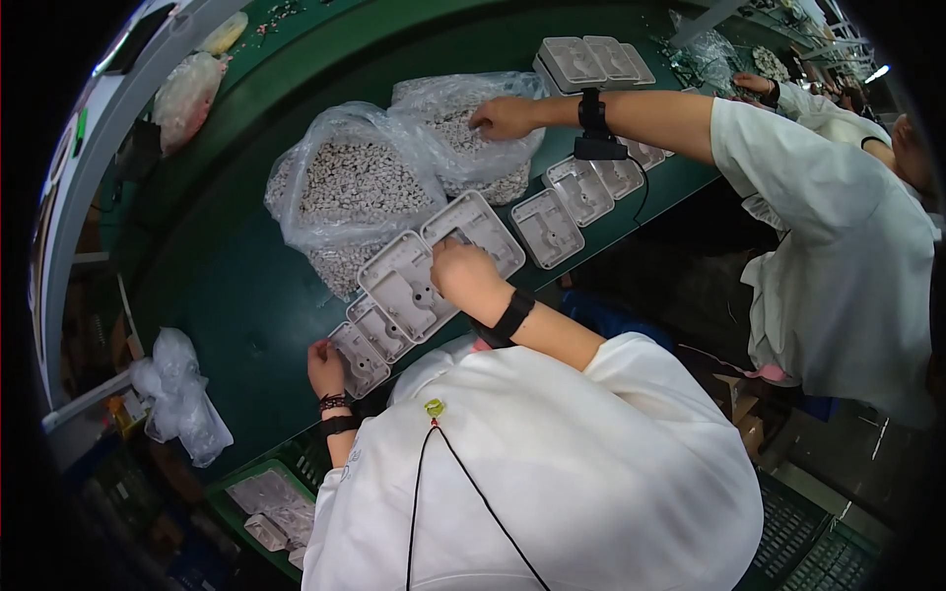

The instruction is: The person inserts small white components into plastic housings, moves a green bin of housings, and then packs the assembled housings into plastic bags.

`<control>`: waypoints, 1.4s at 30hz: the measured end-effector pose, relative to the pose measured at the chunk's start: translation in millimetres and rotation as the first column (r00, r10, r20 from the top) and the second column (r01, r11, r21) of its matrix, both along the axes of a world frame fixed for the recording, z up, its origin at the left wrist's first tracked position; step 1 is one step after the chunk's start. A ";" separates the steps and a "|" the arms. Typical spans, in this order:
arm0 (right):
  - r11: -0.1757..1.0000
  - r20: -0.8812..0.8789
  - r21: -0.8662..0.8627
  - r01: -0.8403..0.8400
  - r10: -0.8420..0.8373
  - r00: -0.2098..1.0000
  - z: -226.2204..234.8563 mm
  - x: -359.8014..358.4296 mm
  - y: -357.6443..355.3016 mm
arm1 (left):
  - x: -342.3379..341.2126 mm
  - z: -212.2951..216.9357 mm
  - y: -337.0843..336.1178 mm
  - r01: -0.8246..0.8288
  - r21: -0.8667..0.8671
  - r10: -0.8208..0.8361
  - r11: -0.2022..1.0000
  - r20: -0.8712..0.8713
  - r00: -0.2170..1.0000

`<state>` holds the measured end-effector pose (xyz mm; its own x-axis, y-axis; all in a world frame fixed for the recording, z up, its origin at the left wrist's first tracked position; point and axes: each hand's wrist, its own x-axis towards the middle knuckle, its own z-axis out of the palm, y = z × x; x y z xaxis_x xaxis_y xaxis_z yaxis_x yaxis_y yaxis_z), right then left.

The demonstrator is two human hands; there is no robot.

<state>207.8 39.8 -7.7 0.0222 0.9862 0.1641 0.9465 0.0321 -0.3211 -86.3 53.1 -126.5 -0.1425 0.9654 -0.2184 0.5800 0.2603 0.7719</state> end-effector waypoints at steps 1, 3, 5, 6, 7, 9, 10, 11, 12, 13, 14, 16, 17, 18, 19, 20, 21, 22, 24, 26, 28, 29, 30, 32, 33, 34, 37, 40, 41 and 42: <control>1.000 -0.014 -0.026 -0.004 0.004 1.000 -3.0 -3.6 -4.6 | 0.5 3.8 -0.6 0.004 0.019 -0.003 1.000 -0.042 0.999; 0.999 -0.025 -0.048 -0.009 0.008 1.000 -7.0 -12.5 -8.7 | -6.8 1.7 -4.2 0.004 0.057 0.003 0.998 -0.109 0.994; 0.998 -0.027 -0.069 0.009 -0.011 1.000 -10.0 -20.1 -10.3 | -15.4 -2.8 -8.6 0.015 0.124 0.016 0.992 -0.244 0.970; 0.997 -0.026 -0.079 0.018 -0.020 0.999 -10.1 -23.9 -10.4 | -19.2 -5.0 -9.1 0.014 0.130 0.018 0.991 -0.238 0.971; 0.997 -0.020 -0.073 0.018 -0.020 1.000 -9.3 -27.2 -10.4 | -22.3 -6.8 -9.0 0.012 0.142 0.022 0.990 -0.236 0.972; 0.996 -0.008 -0.087 0.038 -0.038 0.999 -7.1 -31.9 -10.2 | -27.0 -10.2 -7.5 0.010 0.168 0.029 0.986 -0.229 0.973; 0.995 -0.002 -0.093 0.048 -0.048 0.999 -5.7 -33.6 -10.4 | -27.6 -11.5 -6.8 0.010 0.174 0.029 0.985 -0.221 0.975; 0.995 0.005 -0.087 0.051 -0.051 0.999 -4.3 -34.6 -12.3 | -26.6 -11.9 -7.4 0.019 0.164 0.013 0.986 -0.189 0.982; 0.994 -0.007 -0.100 0.049 -0.050 0.999 -2.8 -34.6 -15.1 | -24.9 -12.1 -8.1 0.029 0.154 -0.005 0.988 -0.157 0.988; 0.992 -0.018 -0.114 0.047 -0.049 0.999 -1.3 -34.3 -17.9 | -23.6 -12.5 -8.5 0.040 0.145 -0.022 0.989 -0.124 0.992; 0.991 -0.030 -0.127 0.046 -0.050 0.998 -0.2 -34.6 -20.0 | -22.7 -13.3 -9.1 0.043 0.152 -0.025 0.988 -0.118 0.993; 0.990 -0.015 -0.131 0.052 -0.055 0.998 -2.2 -36.3 -22.9 | -21.3 -14.9 -10.7 0.039 0.153 -0.030 0.987 -0.063 0.998; 0.988 -0.007 -0.141 0.055 -0.056 0.998 -3.7 -37.5 -24.4 | -21.4 -15.1 -11.6 0.040 0.154 -0.035 0.987 -0.036 0.999; 0.986 0.005 -0.152 0.065 -0.065 0.998 -4.5 -36.2 -25.7 | -18.7 -14.5 -10.3 0.054 0.160 -0.051 0.986 -0.026 0.998; 0.986 0.013 -0.146 0.082 -0.081 0.997 -4.3 -36.0 -26.6 | -17.6 -11.9 -9.5 0.048 0.165 -0.045 0.985 -0.024 0.999; 0.988 -0.001 -0.141 0.069 -0.070 0.998 -4.3 -36.9 -26.6 | -17.3 -8.9 -9.3 0.041 0.169 -0.038 0.985 -0.022 0.999; 0.989 -0.012 -0.135 0.059 -0.061 0.998 -2.6 -36.1 -25.9 | -14.6 -7.2 -8.6 0.037 0.174 -0.034 0.984 -0.018 0.999; 0.990 -0.023 -0.129 0.049 -0.053 0.998 -1.4 -35.4 -25.0 | -16.3 -9.1 -7.4 0.053 0.180 -0.053 0.982 -0.008 0.999; 0.990 -0.017 -0.134 0.041 -0.044 0.999 -0.8 -32.8 -23.5 | -20.1 -14.2 -4.5 0.028 0.195 -0.028 0.980 -0.005 1.000; 0.989 -0.013 -0.141 0.035 -0.037 0.999 -1.0 -26.8 -21.6 | -16.0 -11.2 -5.5 0.052 0.225 -0.026 0.973 -0.119 0.993; 0.991 -0.020 -0.130 0.012 -0.014 1.000 -1.0 -23.5 -18.3 | -14.9 -12.6 -7.6 0.066 0.255 -0.003 0.965 -0.239 0.971; 0.992 -0.027 -0.125 -0.008 0.005 1.000 -0.3 -21.0 -16.3 | -15.8 -16.8 -9.4 0.030 0.258 0.047 0.966 -0.289 0.956; 0.992 -0.027 -0.122 -0.001 -0.003 1.000 1.2 -16.3 -13.9 | -15.7 -21.3 -10.0 -0.006 0.262 0.098 0.965 -0.336 0.937; 0.997 -0.032 -0.075 0.015 -0.018 0.999 3.8 -7.9 -2.5 | -18.2 -26.2 -6.8 -0.050 0.273 0.157 0.961 -0.387 0.909; 0.998 -0.036 -0.054 0.018 -0.020 0.999 4.9 -2.2 4.0 | -19.3 -27.6 -5.2 -0.061 0.222 0.145 0.973 -0.383 0.912; 1.000 -0.028 0.017 0.010 -0.009 1.000 7.3 10.8 15.7 | -20.1 -28.2 -3.1 -0.073 0.172 0.134 0.982 -0.377 0.916; 0.990 0.033 0.138 0.036 -0.040 0.999 37.3 79.4 54.8 | -21.9 -27.8 -3.6 -0.084 0.105 0.120 0.991 -0.416 0.902; 0.963 0.109 0.149 0.222 -0.240 0.965 81.2 171.8 89.2 | -7.1 -23.7 -0.7 -0.067 0.079 0.097 0.995 -0.493 0.865; 0.957 0.163 0.158 0.242 -0.267 0.950 96.9 205.0 94.6 | 0.4 -22.1 0.7 -0.105 0.046 0.114 0.993 -0.504 0.856; 0.955 0.245 0.135 0.264 -0.291 0.925 112.3 235.2 97.7 | 5.3 -19.8 0.6 -0.143 0.012 0.128 0.990 -0.521 0.844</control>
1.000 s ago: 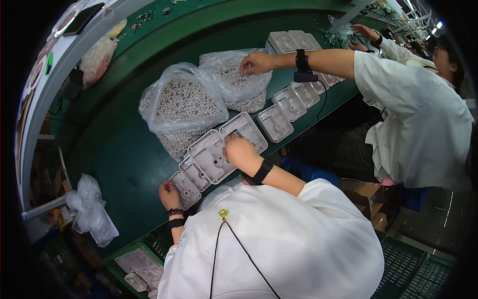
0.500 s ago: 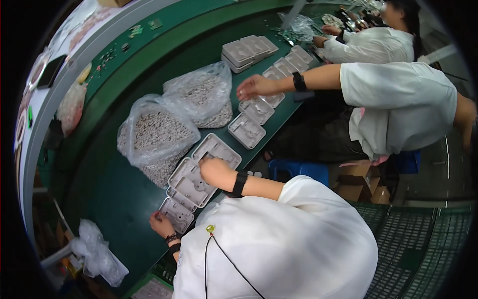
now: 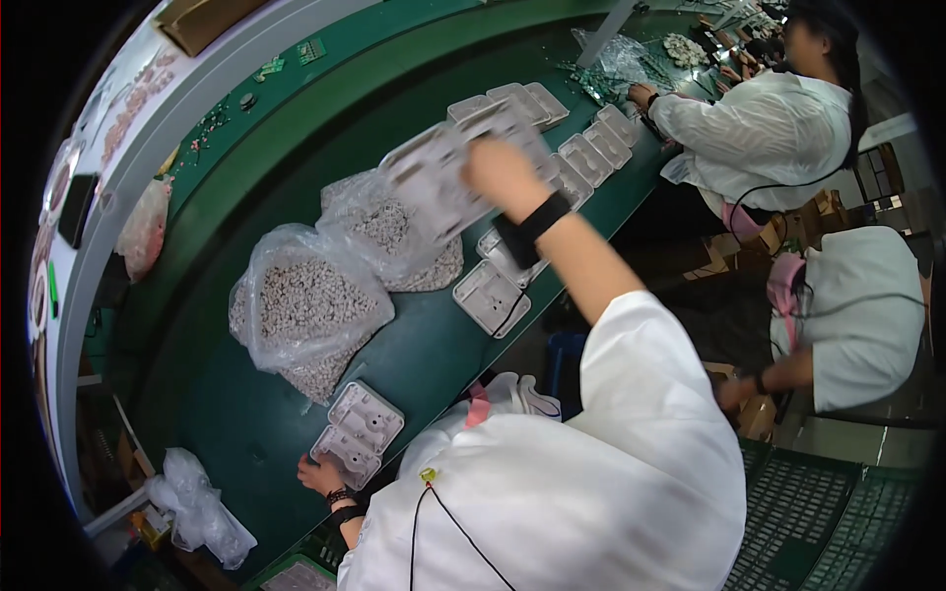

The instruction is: The person inserts small white components into plastic housings, moves a green bin of housings, and then packs the assembled housings into plastic bags.

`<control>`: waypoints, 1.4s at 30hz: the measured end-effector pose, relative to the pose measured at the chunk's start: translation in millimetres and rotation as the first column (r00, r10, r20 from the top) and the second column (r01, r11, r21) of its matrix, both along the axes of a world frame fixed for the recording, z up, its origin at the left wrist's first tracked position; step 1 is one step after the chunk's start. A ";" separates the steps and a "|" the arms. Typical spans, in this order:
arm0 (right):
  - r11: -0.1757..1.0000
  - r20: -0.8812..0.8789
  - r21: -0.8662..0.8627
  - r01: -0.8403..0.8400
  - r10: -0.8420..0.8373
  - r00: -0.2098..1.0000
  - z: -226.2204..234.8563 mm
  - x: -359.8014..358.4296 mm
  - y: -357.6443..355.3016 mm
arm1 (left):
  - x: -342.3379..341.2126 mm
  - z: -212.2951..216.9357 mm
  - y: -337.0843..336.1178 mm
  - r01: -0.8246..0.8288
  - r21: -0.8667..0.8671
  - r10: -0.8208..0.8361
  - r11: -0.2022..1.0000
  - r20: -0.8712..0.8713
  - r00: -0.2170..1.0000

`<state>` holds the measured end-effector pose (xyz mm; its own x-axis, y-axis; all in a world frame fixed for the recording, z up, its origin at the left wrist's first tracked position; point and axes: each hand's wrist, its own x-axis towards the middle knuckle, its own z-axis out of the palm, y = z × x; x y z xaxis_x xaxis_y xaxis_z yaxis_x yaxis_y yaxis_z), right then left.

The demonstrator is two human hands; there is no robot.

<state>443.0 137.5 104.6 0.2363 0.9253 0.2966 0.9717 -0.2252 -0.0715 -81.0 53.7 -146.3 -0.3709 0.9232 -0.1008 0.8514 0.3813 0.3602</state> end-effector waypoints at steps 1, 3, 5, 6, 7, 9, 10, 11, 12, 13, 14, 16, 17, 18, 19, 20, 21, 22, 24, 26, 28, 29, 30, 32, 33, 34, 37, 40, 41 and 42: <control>0.999 -0.033 0.012 0.050 -0.050 0.998 5.7 33.1 2.9 | 5.8 1.9 1.1 -0.041 -0.036 0.041 0.999 -0.015 0.999; 0.979 0.010 -0.095 0.182 -0.181 0.983 16.5 90.7 -0.4 | 18.8 2.6 6.3 -0.066 -0.049 0.063 0.997 -0.053 0.997; 0.969 0.069 -0.134 0.207 -0.199 0.977 17.7 147.5 -16.2 | 32.0 2.0 3.9 -0.110 -0.073 0.102 0.991 -0.104 0.989; 0.949 0.084 -0.164 0.269 -0.258 0.962 12.2 172.1 -25.0 | 37.9 2.6 4.0 -0.118 -0.083 0.108 0.990 -0.114 0.988; 0.924 0.102 -0.194 0.329 -0.315 0.944 2.5 194.2 -32.3 | 43.2 3.7 4.5 -0.150 -0.068 0.142 0.986 -0.109 0.984; 0.836 0.118 -0.354 0.419 -0.405 0.907 -8.9 221.6 -47.0 | 53.1 8.5 7.6 -0.210 -0.030 0.207 0.977 -0.086 0.975; 0.789 0.114 -0.401 0.466 -0.462 0.880 -25.7 245.8 -56.3 | 57.9 5.4 10.0 -0.213 -0.030 0.210 0.976 -0.083 0.974; 0.737 0.111 -0.451 0.504 -0.513 0.851 -40.5 262.2 -61.2 | 55.8 0.3 8.3 -0.272 -0.034 0.268 0.962 -0.097 0.959; 0.713 0.099 -0.479 0.513 -0.536 0.838 -53.0 278.4 -70.4 | 52.8 -4.3 5.2 -0.330 -0.035 0.324 0.943 -0.109 0.940; 0.689 0.087 -0.508 0.518 -0.557 0.826 -61.0 283.2 -76.4 | 49.8 -8.4 1.6 -0.388 -0.036 0.381 0.921 -0.123 0.916; 0.693 0.084 -0.509 0.510 -0.550 0.831 -66.1 287.9 -77.3 | 46.1 -13.3 -3.8 -0.397 -0.034 0.390 0.917 -0.127 0.912; 0.685 0.111 -0.529 0.501 -0.530 0.841 -73.2 298.1 -76.9 | 41.9 -22.9 -14.6 -0.518 -0.082 0.524 0.852 0.148 0.839; 0.677 0.125 -0.539 0.501 -0.524 0.842 -76.4 304.7 -76.7 | 42.2 -24.8 -17.8 -0.564 -0.118 0.572 0.817 0.278 0.771; 0.679 0.123 -0.539 0.499 -0.523 0.844 -79.4 312.8 -72.0 | 41.9 -26.3 -19.4 -0.566 -0.116 0.574 0.816 0.278 0.770; 0.672 0.138 -0.537 0.510 -0.526 0.839 -81.5 321.4 -67.1 | 42.2 -26.7 -19.2 -0.545 -0.131 0.557 0.828 0.297 0.776; 0.666 0.153 -0.534 0.520 -0.529 0.834 -82.9 330.4 -60.9 | 42.7 -27.3 -18.5 -0.523 -0.146 0.540 0.840 0.316 0.780; 0.662 0.165 -0.535 0.525 -0.528 0.833 -84.8 337.1 -55.3 | 41.2 -27.2 -22.0 -0.505 -0.159 0.528 0.848 0.331 0.782; 0.663 0.162 -0.536 0.522 -0.526 0.835 -85.1 343.8 -51.0 | 40.6 -27.8 -25.6 -0.508 -0.157 0.529 0.847 0.329 0.782; 0.653 0.174 -0.538 0.533 -0.532 0.828 -83.5 354.7 -43.0 | 38.9 -28.3 -33.9 -0.445 -0.118 0.449 0.888 0.437 0.779; 0.651 0.177 -0.542 0.532 -0.530 0.829 -85.7 360.4 -37.7 | 39.5 -23.6 -37.6 -0.421 -0.094 0.411 0.902 0.483 0.773; 0.644 0.204 -0.527 0.555 -0.538 0.818 -87.7 366.0 -38.9 | 44.9 -18.4 -34.7 -0.383 -0.102 0.387 0.918 0.437 0.812; 0.646 0.213 -0.524 0.555 -0.531 0.820 -91.8 363.7 -37.1 | 42.1 -12.8 -37.5 -0.376 -0.107 0.386 0.920 0.407 0.828; 0.659 0.209 -0.534 0.529 -0.503 0.838 -96.3 364.0 -38.5 | 32.0 -17.2 -46.3 -0.343 -0.078 0.343 0.936 0.413 0.844; 0.665 0.128 -0.533 0.523 -0.548 0.827 -110.6 360.7 -46.6 | 24.1 -16.2 -57.2 -0.307 -0.088 0.315 0.948 0.418 0.852; 0.648 0.099 -0.551 0.526 -0.575 0.812 -112.9 349.1 -45.5 | 29.1 -0.4 -64.1 -0.326 -0.124 0.348 0.937 0.410 0.843; 0.629 0.073 -0.573 0.525 -0.599 0.797 -111.7 338.1 -48.2 | 0.3 -23.2 -77.4 -0.347 -0.108 0.358 0.931 0.438 0.824; 0.688 0.156 -0.533 0.492 -0.492 0.857 -144.6 380.0 -104.0 | -2.3 -7.9 -64.2 -0.216 -0.192 0.282 0.957 0.447 0.849; 0.838 0.313 -0.321 0.442 -0.346 0.884 -123.6 314.4 -97.3 | -23.9 -2.4 -86.4 -0.152 -0.161 0.192 0.975 0.267 0.945; 0.884 0.222 -0.039 0.466 -0.448 0.866 -93.5 250.3 -95.9 | -19.0 5.6 -78.4 -0.147 -0.278 0.224 0.949 0.268 0.937; 0.946 0.164 0.025 0.322 -0.322 0.932 -96.9 210.6 -98.3 | -12.8 19.4 -84.2 -0.173 -0.292 0.240 0.941 0.212 0.947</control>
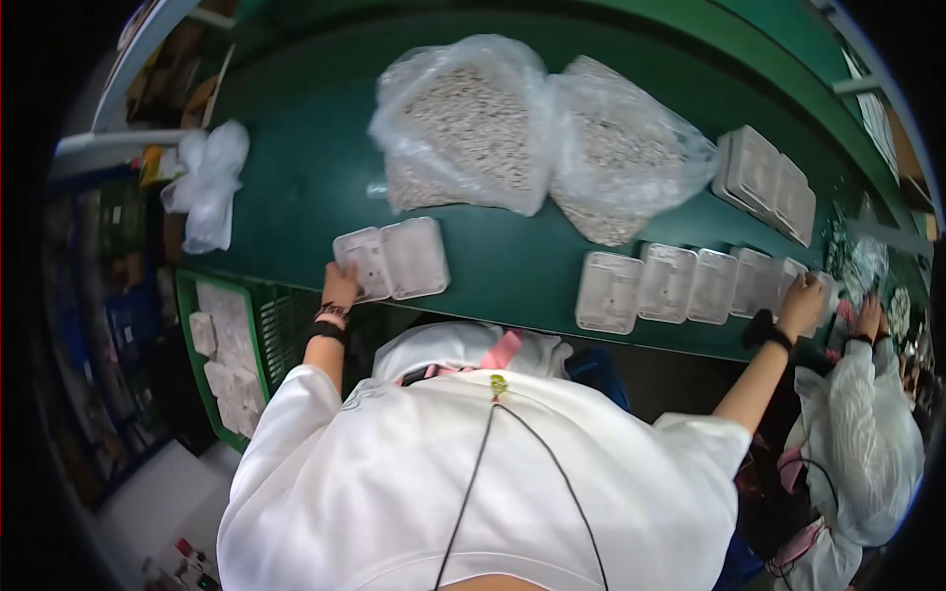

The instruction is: The person inserts small white components into plastic housings, moves a green bin of housings, and then packs the assembled housings into plastic bags.

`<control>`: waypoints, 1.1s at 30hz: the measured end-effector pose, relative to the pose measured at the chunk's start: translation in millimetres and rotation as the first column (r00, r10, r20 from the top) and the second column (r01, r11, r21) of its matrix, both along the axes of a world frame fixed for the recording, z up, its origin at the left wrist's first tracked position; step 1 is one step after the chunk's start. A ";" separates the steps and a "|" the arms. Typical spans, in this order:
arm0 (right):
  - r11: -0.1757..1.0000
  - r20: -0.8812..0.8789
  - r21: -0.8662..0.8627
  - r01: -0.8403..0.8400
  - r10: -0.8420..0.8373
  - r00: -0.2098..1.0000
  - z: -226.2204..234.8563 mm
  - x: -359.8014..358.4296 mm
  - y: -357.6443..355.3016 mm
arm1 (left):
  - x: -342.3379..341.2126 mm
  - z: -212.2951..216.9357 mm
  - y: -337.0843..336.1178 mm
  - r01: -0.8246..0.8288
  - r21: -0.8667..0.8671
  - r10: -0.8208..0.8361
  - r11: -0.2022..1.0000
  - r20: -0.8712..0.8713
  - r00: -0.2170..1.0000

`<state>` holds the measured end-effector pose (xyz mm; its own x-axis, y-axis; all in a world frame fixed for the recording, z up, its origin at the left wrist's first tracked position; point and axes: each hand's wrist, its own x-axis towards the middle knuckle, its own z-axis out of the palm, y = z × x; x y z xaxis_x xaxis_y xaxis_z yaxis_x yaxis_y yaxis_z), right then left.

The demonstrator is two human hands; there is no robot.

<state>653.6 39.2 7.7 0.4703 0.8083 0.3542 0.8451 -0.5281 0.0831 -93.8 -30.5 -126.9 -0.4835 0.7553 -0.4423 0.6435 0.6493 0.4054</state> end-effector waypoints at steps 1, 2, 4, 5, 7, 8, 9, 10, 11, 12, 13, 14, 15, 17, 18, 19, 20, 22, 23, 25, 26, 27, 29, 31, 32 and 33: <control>0.987 -0.008 0.100 -0.129 0.131 0.991 6.6 -36.3 -4.7 | 10.7 14.8 5.6 0.015 -0.008 -0.015 1.000 -0.036 0.999; 0.997 -0.225 -0.041 -0.067 0.056 0.973 19.3 -120.8 4.2 | 8.0 22.0 -1.5 -0.008 -0.005 0.008 1.000 -0.057 0.998; 0.925 -0.674 0.237 -0.296 0.376 0.636 2.3 -247.8 -13.8 | 1.7 20.7 -0.8 0.063 0.000 -0.063 0.998 -0.081 0.995; 0.826 -0.629 0.191 -0.530 0.518 0.580 -12.1 -308.9 -19.6 | -2.3 20.4 2.4 0.105 0.006 -0.104 0.994 -0.094 0.990; 0.624 -0.785 0.245 -0.742 0.577 0.226 -37.1 -408.2 -28.6 | -5.9 22.9 6.8 0.189 -0.021 -0.190 0.982 -0.078 0.979; 0.555 -0.832 0.211 -0.804 0.534 0.151 -26.6 -449.0 -34.4 | -6.5 25.5 6.4 0.255 -0.058 -0.259 0.965 -0.078 0.963; 0.510 -0.875 0.161 -0.845 0.470 0.117 -33.2 -479.2 -39.9 | -9.5 29.1 6.8 0.324 -0.099 -0.333 0.941 -0.085 0.939; 0.468 -0.874 0.091 -0.879 0.460 0.154 -41.0 -498.3 -36.0 | -11.8 31.1 10.4 0.353 -0.086 -0.360 0.932 -0.078 0.930; 0.421 -0.873 0.018 -0.907 0.448 0.191 -51.3 -512.1 -26.6 | -14.3 31.0 13.5 0.406 -0.067 -0.409 0.911 -0.052 0.911; 0.448 -0.867 0.012 -0.894 0.451 0.214 -60.4 -520.9 -17.5 | -15.6 31.0 18.1 0.460 -0.046 -0.462 0.886 -0.027 0.887; 0.380 -0.844 -0.117 -0.918 0.449 0.293 -69.1 -526.0 -8.3 | -15.7 30.0 22.7 0.516 -0.024 -0.516 0.856 -0.002 0.856; 0.308 -0.814 -0.248 -0.919 0.447 0.370 -77.0 -530.7 -3.4 | -15.9 27.3 26.0 0.544 -0.012 -0.544 0.839 0.004 0.839; 0.340 -0.806 -0.257 -0.905 0.441 0.395 -82.0 -534.6 -5.6 | -15.0 25.3 27.5 0.578 -0.021 -0.578 0.816 -0.031 0.815; 0.404 -0.771 -0.282 -0.870 0.444 0.457 -90.2 -537.0 -18.3 | -8.0 19.3 31.8 0.637 -0.041 -0.638 0.770 -0.095 0.765; 0.432 -0.753 -0.298 -0.851 0.442 0.488 -93.8 -535.2 -22.7 | -4.3 17.9 37.6 0.659 -0.029 -0.659 0.752 -0.081 0.748; 0.452 -0.745 -0.309 -0.837 0.431 0.509 -92.5 -534.6 -21.6 | -3.7 22.5 46.9 0.651 -0.028 -0.649 0.758 0.051 0.759; 0.493 -0.690 -0.364 -0.790 0.427 0.584 -91.4 -533.7 -19.8 | -2.2 27.1 56.5 0.644 -0.033 -0.629 0.764 0.182 0.756; 0.566 -0.569 -0.456 -0.687 0.407 0.714 -89.4 -531.3 -17.2 | 8.4 26.0 70.0 0.653 -0.037 -0.611 0.757 0.314 0.726; 0.579 -0.564 -0.460 -0.673 0.395 0.725 -90.9 -529.4 -17.5 | 17.7 25.5 74.5 0.664 -0.045 -0.608 0.746 0.361 0.707; 0.611 -0.571 -0.459 -0.644 0.353 0.741 -97.5 -524.5 -19.4 | 35.0 25.6 79.1 0.685 -0.063 -0.592 0.726 0.450 0.669; 0.626 -0.575 -0.458 -0.631 0.333 0.747 -99.0 -522.6 -20.1 | 39.7 23.5 77.3 0.695 -0.060 -0.601 0.717 0.453 0.659; 0.635 -0.571 -0.461 -0.619 0.321 0.755 -99.5 -520.4 -21.2 | 45.8 20.6 72.9 0.696 -0.087 -0.583 0.713 0.477 0.657; 0.681 -0.509 -0.425 -0.596 0.365 0.780 -100.4 -519.3 -25.2 | 55.6 18.1 67.0 0.694 -0.144 -0.542 0.705 0.521 0.659; 0.704 -0.475 -0.407 -0.582 0.381 0.793 -100.9 -514.7 -27.2 | 61.2 17.1 73.6 0.709 -0.118 -0.544 0.695 0.560 0.625; 0.714 -0.442 -0.407 -0.569 0.391 0.807 -98.2 -513.8 -26.5 | 62.4 22.3 78.1 0.713 -0.096 -0.536 0.695 0.592 0.601; 0.724 -0.408 -0.407 -0.557 0.402 0.820 -94.9 -512.8 -25.9 | 62.8 24.8 80.1 0.714 -0.074 -0.527 0.696 0.624 0.578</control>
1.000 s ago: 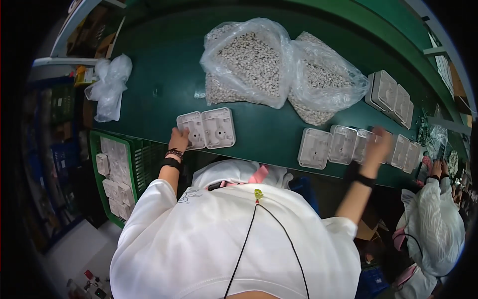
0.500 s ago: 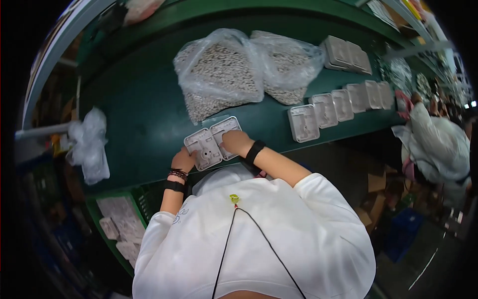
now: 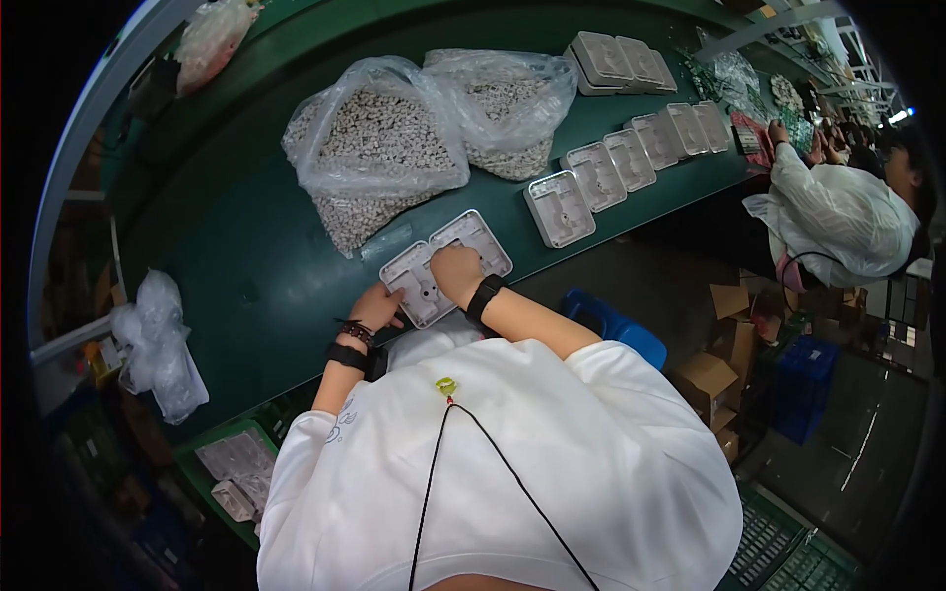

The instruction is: The person inserts small white components into plastic housings, moves a green bin of housings, and then packs the assembled housings into plastic bags.

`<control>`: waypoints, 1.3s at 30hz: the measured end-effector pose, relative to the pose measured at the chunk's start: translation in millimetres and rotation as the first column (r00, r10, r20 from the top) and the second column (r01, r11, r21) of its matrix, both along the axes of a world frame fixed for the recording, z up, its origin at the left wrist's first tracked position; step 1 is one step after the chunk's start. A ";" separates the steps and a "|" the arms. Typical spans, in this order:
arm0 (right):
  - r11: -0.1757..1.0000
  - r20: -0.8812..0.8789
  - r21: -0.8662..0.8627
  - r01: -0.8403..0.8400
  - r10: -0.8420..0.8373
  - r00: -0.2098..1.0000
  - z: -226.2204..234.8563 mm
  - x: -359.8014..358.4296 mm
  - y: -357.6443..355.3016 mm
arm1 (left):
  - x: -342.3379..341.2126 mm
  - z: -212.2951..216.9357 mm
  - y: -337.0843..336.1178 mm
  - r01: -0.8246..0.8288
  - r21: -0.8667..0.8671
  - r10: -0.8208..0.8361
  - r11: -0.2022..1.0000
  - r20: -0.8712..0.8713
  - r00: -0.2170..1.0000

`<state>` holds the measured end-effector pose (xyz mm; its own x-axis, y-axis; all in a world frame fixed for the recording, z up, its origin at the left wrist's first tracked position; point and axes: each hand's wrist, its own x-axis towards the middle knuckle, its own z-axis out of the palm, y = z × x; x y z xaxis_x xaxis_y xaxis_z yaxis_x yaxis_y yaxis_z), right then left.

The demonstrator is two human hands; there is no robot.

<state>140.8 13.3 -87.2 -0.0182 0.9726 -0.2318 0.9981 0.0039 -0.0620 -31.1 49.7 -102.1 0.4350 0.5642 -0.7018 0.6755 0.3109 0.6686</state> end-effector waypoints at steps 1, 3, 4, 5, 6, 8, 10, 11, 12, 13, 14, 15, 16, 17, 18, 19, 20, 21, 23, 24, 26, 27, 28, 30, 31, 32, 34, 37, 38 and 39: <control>1.000 0.029 0.023 -0.002 0.002 1.000 1.4 1.0 -0.2 | -0.4 -1.8 -0.8 -0.001 -0.001 0.001 1.000 -0.004 1.000; 0.999 -0.022 0.036 -0.021 0.022 1.000 -1.1 4.8 -4.3 | -2.2 -10.6 -5.6 -0.053 -0.018 0.054 0.998 0.027 0.998; 0.998 -0.064 0.054 -0.031 0.035 0.997 -2.2 9.8 -7.2 | -0.4 -12.8 -7.0 -0.074 -0.025 0.075 0.997 0.045 0.996; 0.997 -0.106 0.072 -0.040 0.048 0.993 -3.2 14.0 -9.6 | -0.9 -13.2 -9.2 -0.070 -0.023 0.071 0.997 0.044 0.997; 0.996 -0.103 0.080 -0.031 0.039 0.994 -3.4 19.0 -8.3 | 0.5 -12.6 -8.5 -0.087 0.000 0.087 0.996 0.020 0.996; 0.989 -0.117 0.104 -0.103 0.115 0.986 -3.5 22.8 -4.0 | 5.0 -8.5 -9.0 -0.117 0.052 0.119 0.992 -0.025 0.993; 0.986 -0.107 0.130 -0.102 0.116 0.987 5.2 39.0 6.2 | 20.4 15.7 -4.6 -0.012 0.243 0.041 0.970 -0.114 0.993; 0.979 -0.113 0.182 -0.086 0.108 0.988 20.4 44.7 12.5 | 28.3 33.8 -1.9 0.073 0.407 0.020 0.910 -0.218 0.976; 0.970 -0.118 0.235 -0.069 0.098 0.988 36.7 55.8 18.3 | 41.5 52.7 3.9 0.088 0.421 0.003 0.903 -0.211 0.978; 0.967 -0.110 0.251 -0.050 0.080 0.991 53.8 71.3 22.3 | 56.4 74.5 9.0 0.095 0.489 0.016 0.867 -0.217 0.976; 0.947 -0.105 0.320 -0.023 0.060 0.993 69.0 85.5 26.9 | 69.7 89.5 13.7 0.095 0.548 0.030 0.831 -0.214 0.976; 0.921 -0.099 0.389 0.002 0.039 0.994 82.7 101.1 30.8 | 84.7 102.5 17.5 0.101 0.556 0.015 0.825 -0.199 0.980; 0.886 -0.097 0.463 0.028 0.020 0.995 93.2 120.8 33.6 | 103.8 117.3 19.9 0.049 0.563 0.004 0.825 -0.092 0.996; 0.878 -0.086 0.477 0.035 0.007 0.996 101.8 143.0 36.9 | 121.4 130.3 20.8 -0.004 0.562 -0.004 0.827 0.014 1.000; 0.861 -0.048 0.506 0.056 -0.037 0.998 110.7 169.4 41.2 | 137.5 137.7 21.5 -0.058 0.554 -0.011 0.831 0.121 0.993; 0.843 -0.014 0.533 0.074 -0.078 0.997 119.6 197.4 44.2 | 151.9 141.6 19.8 -0.057 0.563 -0.020 0.825 0.129 0.991; 0.836 0.040 0.541 0.087 -0.129 0.991 120.7 228.9 47.3 | 163.9 144.8 17.2 0.002 0.592 -0.086 0.806 0.113 0.990; 0.831 0.092 0.547 0.100 -0.178 0.980 118.7 261.0 49.6 | 172.1 146.5 13.9 0.058 0.618 -0.148 0.784 0.095 0.984; 0.855 0.202 0.453 0.252 -0.373 0.905 117.5 322.1 53.1 | 181.1 143.6 8.1 0.107 0.645 -0.202 0.757 0.075 0.976; 0.855 0.225 0.418 0.307 -0.425 0.877 111.1 355.9 55.2 | 183.8 138.8 4.5 0.154 0.630 -0.234 0.761 0.046 0.971; 0.860 0.297 0.356 0.366 -0.476 0.828 103.8 398.1 54.9 | 182.2 124.0 -1.2 0.184 0.604 -0.242 0.775 0.016 0.970; 0.866 0.342 0.332 0.375 -0.481 0.808 102.8 410.1 53.2 | 176.5 116.9 -4.6 0.256 0.589 -0.282 0.766 -0.049 0.958; 0.873 0.339 0.324 0.364 -0.466 0.817 99.3 423.8 52.4 | 172.6 111.5 -6.5 0.329 0.570 -0.325 0.753 -0.113 0.939; 0.890 0.385 0.307 0.336 -0.439 0.812 84.8 446.9 52.5 | 173.1 105.4 -9.4 0.396 0.532 -0.360 0.748 -0.176 0.916; 0.898 0.383 0.295 0.328 -0.425 0.820 81.2 452.2 54.6 | 174.4 105.4 -10.8 0.386 0.540 -0.333 0.748 -0.198 0.922; 0.899 0.369 0.285 0.332 -0.423 0.828 77.3 456.8 56.0 | 176.1 105.4 -11.9 0.379 0.547 -0.308 0.746 -0.221 0.926; 0.901 0.340 0.264 0.344 -0.421 0.841 69.5 465.3 57.8 | 181.8 104.0 -13.1 0.373 0.543 -0.280 0.752 -0.249 0.927; 0.893 0.305 0.293 0.343 -0.427 0.851 66.9 468.7 60.0 | 191.6 99.7 -12.8 0.347 0.572 -0.281 0.743 -0.203 0.938; 0.899 0.300 0.273 0.344 -0.419 0.857 67.2 465.2 53.1 | 194.3 100.5 -14.0 0.353 0.554 -0.282 0.754 -0.212 0.936; 0.850 0.280 0.384 0.361 -0.479 0.832 76.9 458.9 52.4 | 199.7 103.9 -11.3 0.361 0.551 -0.295 0.753 -0.208 0.933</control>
